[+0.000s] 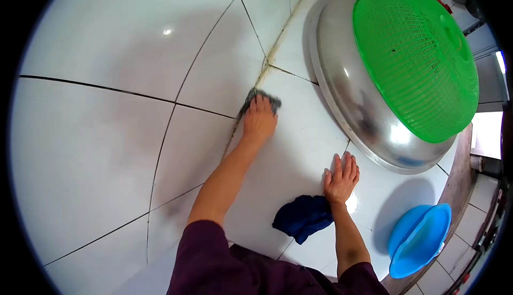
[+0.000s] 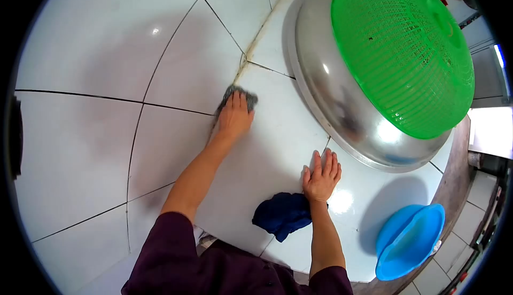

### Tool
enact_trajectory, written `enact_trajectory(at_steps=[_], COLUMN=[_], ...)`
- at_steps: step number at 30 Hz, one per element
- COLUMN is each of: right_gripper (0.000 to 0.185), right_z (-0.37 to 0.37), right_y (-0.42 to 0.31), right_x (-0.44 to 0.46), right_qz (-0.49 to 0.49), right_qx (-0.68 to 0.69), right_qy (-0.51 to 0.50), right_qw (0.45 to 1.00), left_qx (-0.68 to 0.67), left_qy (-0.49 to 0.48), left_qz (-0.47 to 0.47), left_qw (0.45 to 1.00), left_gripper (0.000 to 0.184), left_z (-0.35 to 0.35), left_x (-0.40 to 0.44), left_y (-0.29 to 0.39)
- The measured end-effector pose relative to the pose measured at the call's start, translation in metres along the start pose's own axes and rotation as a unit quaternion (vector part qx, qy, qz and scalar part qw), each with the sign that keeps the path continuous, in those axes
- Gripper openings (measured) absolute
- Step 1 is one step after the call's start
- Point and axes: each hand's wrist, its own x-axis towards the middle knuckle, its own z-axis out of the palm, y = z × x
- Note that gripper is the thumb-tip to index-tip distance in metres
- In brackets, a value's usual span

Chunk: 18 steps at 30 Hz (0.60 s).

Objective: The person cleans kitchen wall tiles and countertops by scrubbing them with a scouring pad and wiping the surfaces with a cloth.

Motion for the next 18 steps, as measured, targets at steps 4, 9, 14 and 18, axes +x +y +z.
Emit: enact_trajectory(at_steps=[4,9,14,18], right_gripper=[0.048,0.049,0.049,0.05], right_z=[0.0,-0.001,0.002,0.001], right_y=[0.001,0.002,0.002,0.0], right_x=[0.001,-0.001,-0.001,-0.001], right_qz=[0.002,-0.003,-0.001,0.006], right_qx=[0.003,0.003,-0.001,-0.006], right_qy=[-0.005,-0.003,0.001,-0.009], right_qw=[1.0,1.0,1.0,1.0], left_qx=[-0.023,-0.048,-0.026,-0.058], left_qy=[0.003,-0.102,-0.013,-0.031], left_qz=[0.038,-0.049,0.013,0.012], left_qw=[0.999,0.992,1.0,0.998], left_gripper=[0.057,0.056,0.057,0.057], left_z=[-0.008,-0.021,-0.004,-0.012], left_x=[0.007,0.098,0.037,0.051], left_y=[-0.006,0.026,0.006,0.003])
